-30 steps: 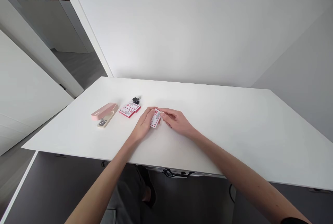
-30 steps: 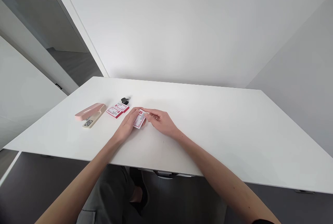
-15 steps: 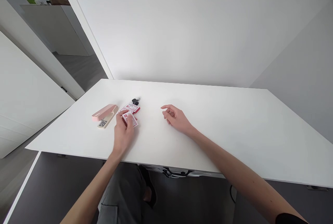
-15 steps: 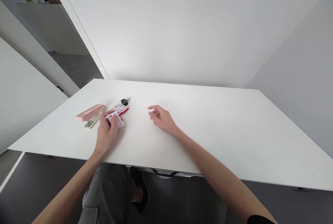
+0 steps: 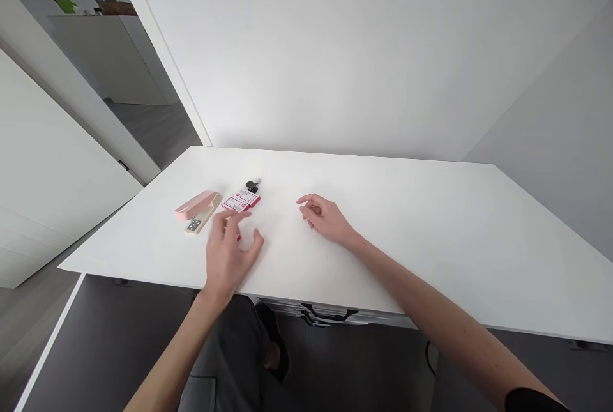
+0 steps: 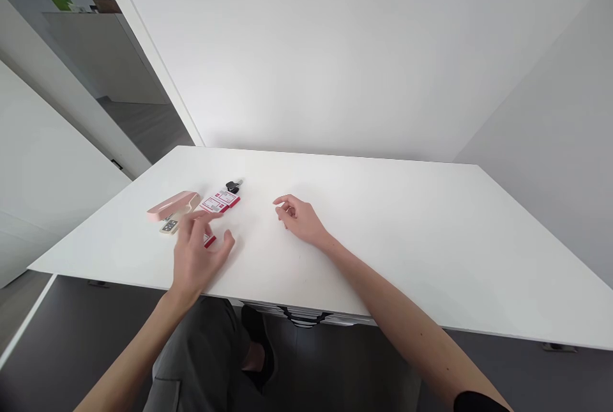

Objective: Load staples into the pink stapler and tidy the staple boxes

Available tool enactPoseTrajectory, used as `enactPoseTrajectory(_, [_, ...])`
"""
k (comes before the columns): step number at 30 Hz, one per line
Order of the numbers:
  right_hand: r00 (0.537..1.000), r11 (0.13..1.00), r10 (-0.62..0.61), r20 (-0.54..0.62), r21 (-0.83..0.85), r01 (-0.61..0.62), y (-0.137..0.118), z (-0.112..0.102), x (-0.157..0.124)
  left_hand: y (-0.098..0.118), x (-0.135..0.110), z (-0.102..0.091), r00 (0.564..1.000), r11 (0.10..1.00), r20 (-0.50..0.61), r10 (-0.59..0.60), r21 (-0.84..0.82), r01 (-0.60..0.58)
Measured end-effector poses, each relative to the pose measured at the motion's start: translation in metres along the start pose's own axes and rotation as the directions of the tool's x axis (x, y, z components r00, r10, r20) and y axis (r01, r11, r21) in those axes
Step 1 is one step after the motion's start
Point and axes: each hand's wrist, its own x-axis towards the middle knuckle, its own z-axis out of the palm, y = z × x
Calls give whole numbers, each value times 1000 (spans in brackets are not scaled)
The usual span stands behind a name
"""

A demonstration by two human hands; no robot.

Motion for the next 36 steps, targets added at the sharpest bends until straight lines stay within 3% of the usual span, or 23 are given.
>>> enactPoseTrajectory(3, [1000,1000,-5,1,-9,5,0,0,0,1,-7,1,990,998,124,64,15,-67])
enactPoseTrajectory(8, [1000,1000,-10,6,-13,10,1,1,0,5,-7,2,991,984,119,-65,174,44])
enactPoseTrajectory(15, [1000,1000,-12,4,-26,12,0,1,-2,3,-1,4,975,997,220,-32,77,15])
enactPoseTrajectory(25, [1000,999,-4,-11,-32,3,3,0,-2,9,3,-3,949,955,121,-292,82,283])
enactPoseTrajectory(36, [1000,1000,-3,4,-23,3,1,0,-2,3,0,-1,975,985,143,-171,16,171])
